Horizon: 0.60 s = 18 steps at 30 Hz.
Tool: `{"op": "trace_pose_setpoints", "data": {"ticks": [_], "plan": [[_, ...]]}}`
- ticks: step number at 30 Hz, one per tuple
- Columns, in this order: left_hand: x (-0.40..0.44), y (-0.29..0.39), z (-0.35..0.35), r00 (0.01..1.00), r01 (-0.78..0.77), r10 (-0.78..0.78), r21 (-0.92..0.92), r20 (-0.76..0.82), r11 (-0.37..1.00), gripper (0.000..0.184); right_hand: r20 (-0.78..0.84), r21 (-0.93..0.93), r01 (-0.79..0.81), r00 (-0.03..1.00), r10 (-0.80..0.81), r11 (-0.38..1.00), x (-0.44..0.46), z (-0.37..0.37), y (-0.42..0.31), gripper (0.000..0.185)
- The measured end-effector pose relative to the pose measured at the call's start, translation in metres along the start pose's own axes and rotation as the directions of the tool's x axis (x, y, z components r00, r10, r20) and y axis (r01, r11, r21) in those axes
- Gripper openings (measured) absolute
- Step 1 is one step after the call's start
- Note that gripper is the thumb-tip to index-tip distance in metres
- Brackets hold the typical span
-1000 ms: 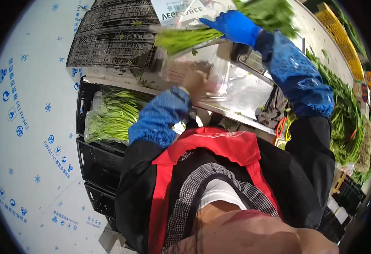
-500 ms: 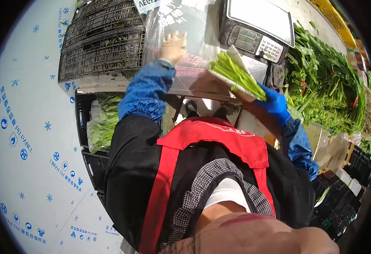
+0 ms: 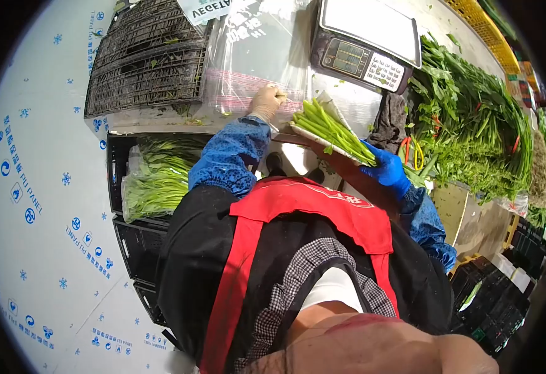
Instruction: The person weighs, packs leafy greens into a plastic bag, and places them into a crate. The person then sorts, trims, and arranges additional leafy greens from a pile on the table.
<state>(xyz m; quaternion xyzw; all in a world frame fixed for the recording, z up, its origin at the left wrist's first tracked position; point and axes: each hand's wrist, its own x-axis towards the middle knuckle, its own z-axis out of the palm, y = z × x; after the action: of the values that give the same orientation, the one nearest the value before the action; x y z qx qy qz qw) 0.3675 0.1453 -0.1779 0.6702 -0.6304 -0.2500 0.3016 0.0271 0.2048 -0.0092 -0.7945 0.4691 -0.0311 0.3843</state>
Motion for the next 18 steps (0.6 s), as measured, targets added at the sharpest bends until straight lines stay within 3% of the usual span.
{"op": "trace_pose_setpoints", "data": {"ticks": [2,5,7,10,11,14,18], "plan": [[0.004,-0.004,0.0,0.999,0.031,-0.03,-0.035,0.034,0.999,0.015,0.023,-0.007,0.055,0.998,-0.055,0.998,0.002,0.001,-0.001,0.063],[0.01,0.002,-0.014,0.999,0.045,-0.038,-0.291,0.029,0.956,0.016,0.029,0.035,0.109,0.993,-0.11,0.993,0.014,0.008,0.005,0.063],[0.008,0.019,-0.03,0.999,0.035,-0.035,-0.304,0.004,0.952,0.015,0.037,0.057,0.142,0.989,-0.144,0.988,0.024,0.015,0.017,0.063],[0.0,0.041,-0.053,0.999,0.016,-0.03,-0.335,-0.039,0.942,0.014,-0.032,0.311,0.113,0.994,-0.109,0.944,0.038,0.03,0.036,0.061],[-0.001,0.048,-0.06,0.998,0.014,-0.036,-0.367,-0.054,0.93,0.014,-0.032,0.309,0.123,0.992,-0.119,0.943,0.039,0.03,0.04,0.061],[-0.006,0.06,-0.071,0.995,0.006,-0.047,-0.428,-0.085,0.904,0.014,-0.113,0.557,0.086,0.993,-0.027,0.826,0.042,0.026,0.036,0.059],[-0.011,0.078,-0.074,0.994,-0.054,0.013,-0.379,-0.11,0.924,0.015,-0.202,0.41,0.159,0.976,-0.081,0.898,0.041,0.025,0.037,0.059]]}}
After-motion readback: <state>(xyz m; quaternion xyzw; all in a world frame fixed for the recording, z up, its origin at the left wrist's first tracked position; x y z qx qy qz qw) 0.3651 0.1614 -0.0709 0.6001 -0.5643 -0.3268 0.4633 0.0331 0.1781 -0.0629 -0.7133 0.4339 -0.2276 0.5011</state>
